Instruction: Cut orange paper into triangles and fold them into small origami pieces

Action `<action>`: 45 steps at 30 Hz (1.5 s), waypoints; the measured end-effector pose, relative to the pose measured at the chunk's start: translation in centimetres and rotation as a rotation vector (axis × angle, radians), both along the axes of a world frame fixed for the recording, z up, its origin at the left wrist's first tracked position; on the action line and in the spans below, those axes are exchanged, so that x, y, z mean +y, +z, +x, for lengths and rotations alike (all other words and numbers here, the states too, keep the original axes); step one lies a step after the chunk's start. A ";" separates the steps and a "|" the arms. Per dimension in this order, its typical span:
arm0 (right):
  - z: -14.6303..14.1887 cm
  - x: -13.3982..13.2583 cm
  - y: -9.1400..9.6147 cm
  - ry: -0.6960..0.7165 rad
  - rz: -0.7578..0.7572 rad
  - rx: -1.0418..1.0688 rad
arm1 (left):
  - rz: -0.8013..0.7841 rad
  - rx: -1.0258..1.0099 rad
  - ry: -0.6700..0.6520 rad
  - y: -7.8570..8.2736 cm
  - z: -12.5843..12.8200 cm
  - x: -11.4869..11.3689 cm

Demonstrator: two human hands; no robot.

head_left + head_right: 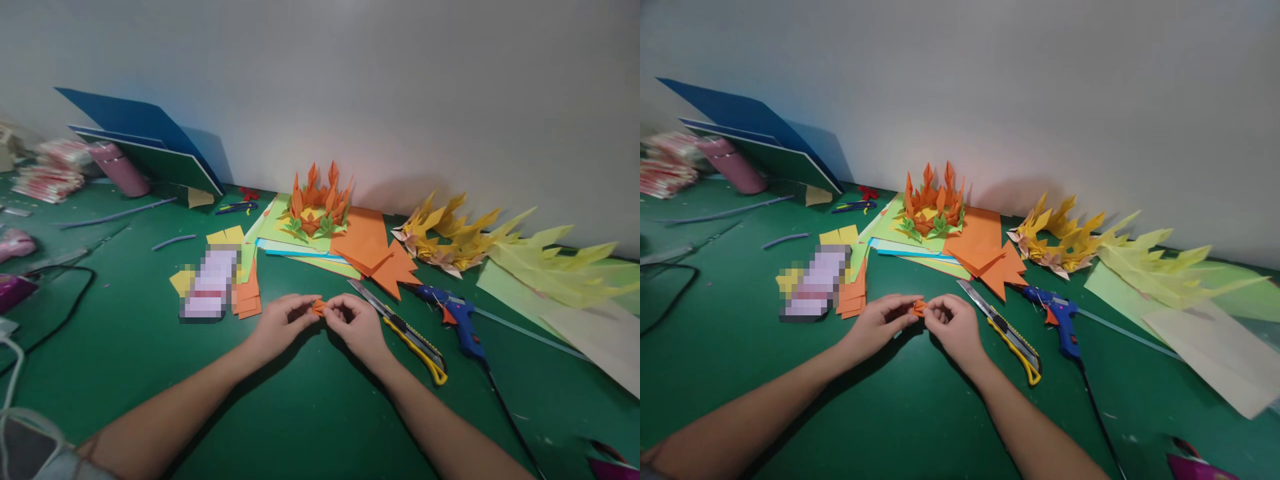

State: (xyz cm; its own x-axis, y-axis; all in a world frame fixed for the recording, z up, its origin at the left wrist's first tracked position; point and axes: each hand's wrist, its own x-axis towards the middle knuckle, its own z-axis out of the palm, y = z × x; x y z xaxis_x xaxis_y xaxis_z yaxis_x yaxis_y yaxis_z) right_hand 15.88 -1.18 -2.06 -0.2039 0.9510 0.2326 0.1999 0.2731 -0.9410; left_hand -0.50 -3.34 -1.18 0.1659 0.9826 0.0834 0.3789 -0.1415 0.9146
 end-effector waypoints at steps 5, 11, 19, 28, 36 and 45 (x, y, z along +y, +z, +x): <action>-0.2 -0.2 0.1 -0.041 0.052 -0.019 | 0.105 -0.069 0.038 -0.2 -0.1 0.0; -0.1 -0.3 0.0 -0.035 0.096 -0.036 | -0.055 -0.208 0.095 0.0 0.3 -0.2; 0.0 -0.8 0.3 -0.083 0.420 -0.140 | -0.140 -0.232 0.145 0.8 0.3 0.1; 0.3 -0.7 0.2 -0.003 0.732 -0.323 | -0.452 -0.379 0.158 0.9 -0.1 0.4; 0.6 -1.0 0.4 0.033 0.912 -0.439 | -0.509 -0.415 0.080 1.4 -0.3 0.2; 0.8 -1.2 0.6 0.156 1.055 -0.493 | -0.652 -0.419 -0.064 1.9 -1.2 0.4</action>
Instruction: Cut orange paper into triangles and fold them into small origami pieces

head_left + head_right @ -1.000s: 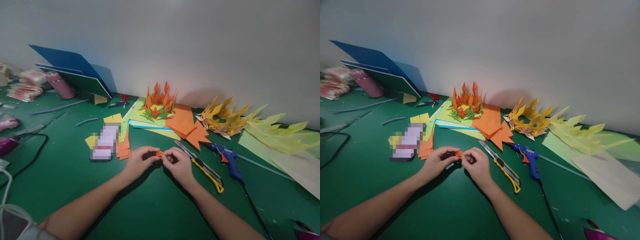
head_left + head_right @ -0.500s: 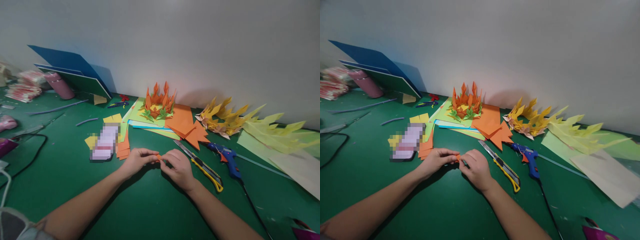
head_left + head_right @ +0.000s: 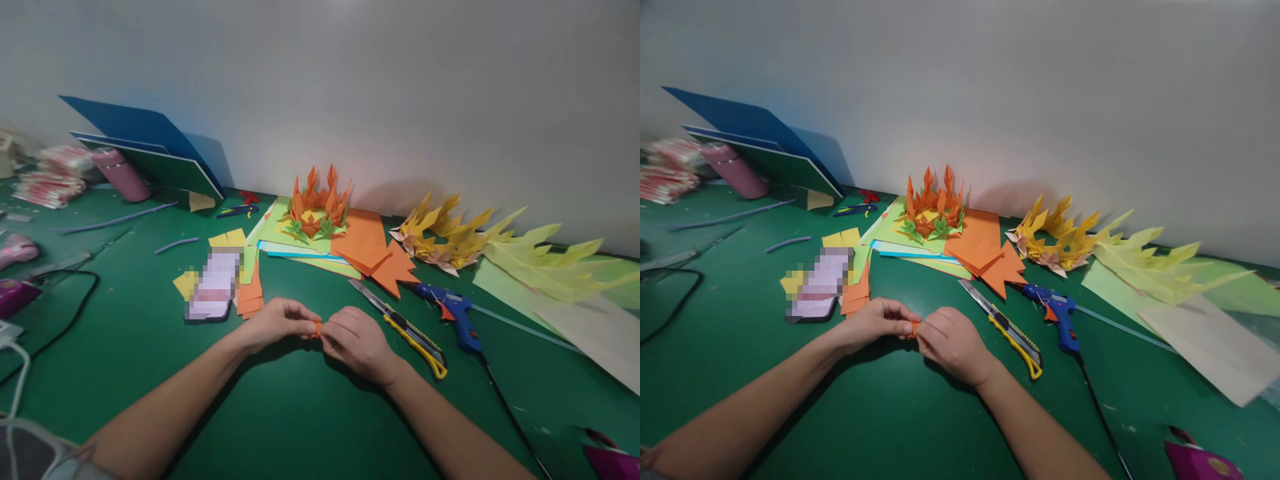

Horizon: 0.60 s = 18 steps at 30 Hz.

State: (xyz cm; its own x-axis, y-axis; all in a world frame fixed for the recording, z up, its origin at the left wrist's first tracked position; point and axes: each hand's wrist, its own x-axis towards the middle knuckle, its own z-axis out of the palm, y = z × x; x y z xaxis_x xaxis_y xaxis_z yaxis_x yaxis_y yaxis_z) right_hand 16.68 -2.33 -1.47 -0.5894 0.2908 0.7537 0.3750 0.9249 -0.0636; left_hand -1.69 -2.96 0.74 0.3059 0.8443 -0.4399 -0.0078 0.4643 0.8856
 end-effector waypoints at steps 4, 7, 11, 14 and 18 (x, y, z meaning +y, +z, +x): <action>-0.2 0.2 0.2 0.004 -0.003 -0.047 | 0.016 0.026 -0.012 0.0 -0.2 0.1; -0.4 0.4 0.3 -0.009 -0.022 -0.082 | 0.039 0.023 0.004 0.0 -0.3 0.1; -0.4 0.7 0.4 0.054 -0.069 -0.168 | 0.055 0.046 -0.055 0.1 -0.4 -0.1; -0.2 1.0 0.7 0.121 -0.140 -0.247 | 0.056 0.066 -0.091 0.1 -0.5 -0.1; 0.1 1.7 1.7 0.148 -0.152 -0.364 | 0.081 0.113 -0.069 -0.4 -0.5 0.0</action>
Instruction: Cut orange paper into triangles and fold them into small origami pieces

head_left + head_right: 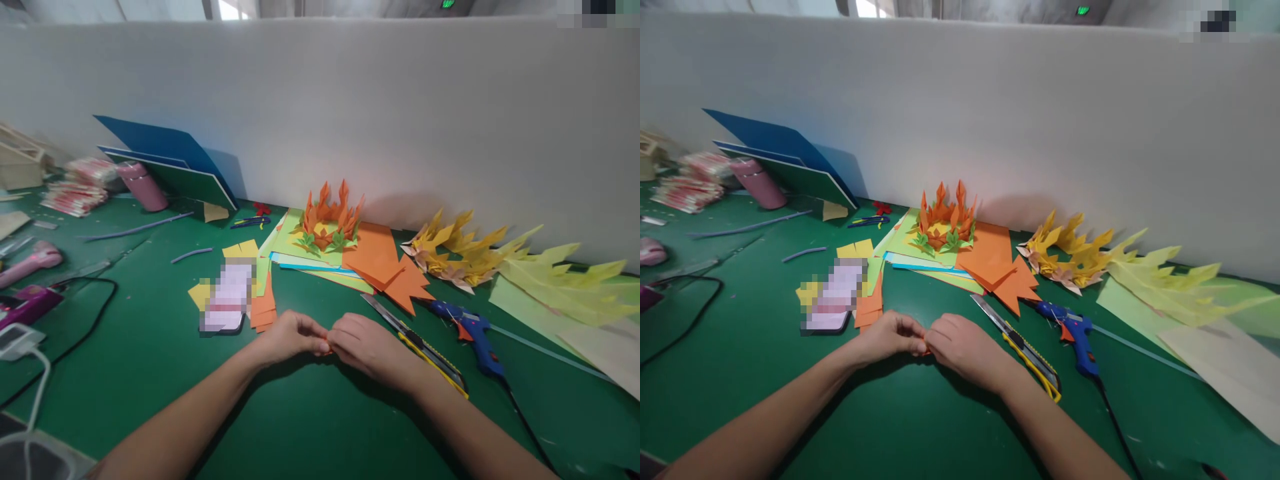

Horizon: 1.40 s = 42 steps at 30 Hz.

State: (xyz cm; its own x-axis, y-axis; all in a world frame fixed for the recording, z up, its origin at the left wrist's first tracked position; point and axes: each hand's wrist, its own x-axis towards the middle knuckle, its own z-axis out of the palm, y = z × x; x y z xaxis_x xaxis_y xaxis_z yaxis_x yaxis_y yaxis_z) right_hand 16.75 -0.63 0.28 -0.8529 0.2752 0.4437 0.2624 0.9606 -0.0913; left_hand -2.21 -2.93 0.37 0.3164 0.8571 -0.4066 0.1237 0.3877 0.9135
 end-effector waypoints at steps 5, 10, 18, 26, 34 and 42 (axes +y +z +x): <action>-0.2 0.5 0.8 -0.019 0.007 -0.049 | 0.208 0.006 0.003 -0.7 0.1 0.1; -0.2 0.7 0.4 -0.124 -0.127 0.147 | 0.338 0.021 0.096 -0.6 0.0 0.4; 2.3 1.7 -0.5 -0.419 -0.143 0.334 | 0.325 0.052 0.375 -0.3 -0.8 1.3; 3.1 1.3 -1.4 -0.542 -0.191 0.302 | 0.402 0.221 0.351 1.3 -0.8 2.0; 3.8 1.8 -1.5 -0.598 -0.161 0.326 | 0.740 0.762 0.344 1.9 -1.8 5.2; 4.8 2.8 -2.2 -0.751 -0.125 0.323 | 0.844 0.911 0.400 -1.0 -3.3 8.1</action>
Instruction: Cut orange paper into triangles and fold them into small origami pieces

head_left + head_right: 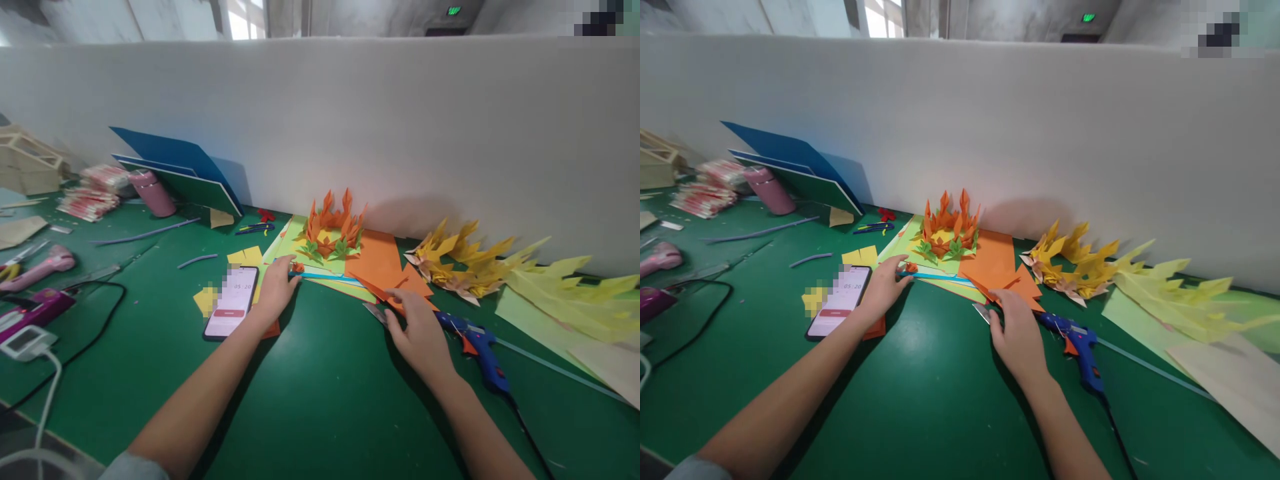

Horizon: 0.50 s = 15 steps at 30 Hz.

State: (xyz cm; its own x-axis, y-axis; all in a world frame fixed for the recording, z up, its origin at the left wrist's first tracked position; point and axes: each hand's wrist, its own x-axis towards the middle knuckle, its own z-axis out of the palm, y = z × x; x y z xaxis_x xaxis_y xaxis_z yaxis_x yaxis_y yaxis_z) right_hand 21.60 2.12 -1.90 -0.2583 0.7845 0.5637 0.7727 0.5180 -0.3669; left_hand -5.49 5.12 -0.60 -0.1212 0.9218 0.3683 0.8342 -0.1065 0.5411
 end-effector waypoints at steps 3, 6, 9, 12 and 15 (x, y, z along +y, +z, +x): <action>0.4 0.4 -0.1 -0.063 -0.008 -0.015 | 0.031 0.030 -0.026 -0.2 -0.2 -0.1; 0.7 0.7 0.1 -0.090 -0.023 -0.034 | 0.050 0.051 -0.048 -0.2 -0.3 -0.1; 0.8 1.0 0.2 -0.111 -0.071 -0.044 | 0.083 0.085 -0.090 -0.3 -0.4 0.3; 0.7 1.3 0.4 -0.117 -0.123 -0.049 | 0.117 0.130 -0.135 -0.6 -0.3 0.8; 0.4 1.6 0.5 -0.119 -0.167 -0.047 | 0.124 0.128 -0.145 -0.8 0.0 1.2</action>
State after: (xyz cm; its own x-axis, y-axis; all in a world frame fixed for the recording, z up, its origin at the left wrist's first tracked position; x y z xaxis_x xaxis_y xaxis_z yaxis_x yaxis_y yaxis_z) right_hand 21.99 3.73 -1.39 -0.1816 0.8927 0.4124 0.8431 0.3573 -0.4020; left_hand -5.52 6.34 -1.43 0.0637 0.8730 0.4835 0.8664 -0.2889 0.4074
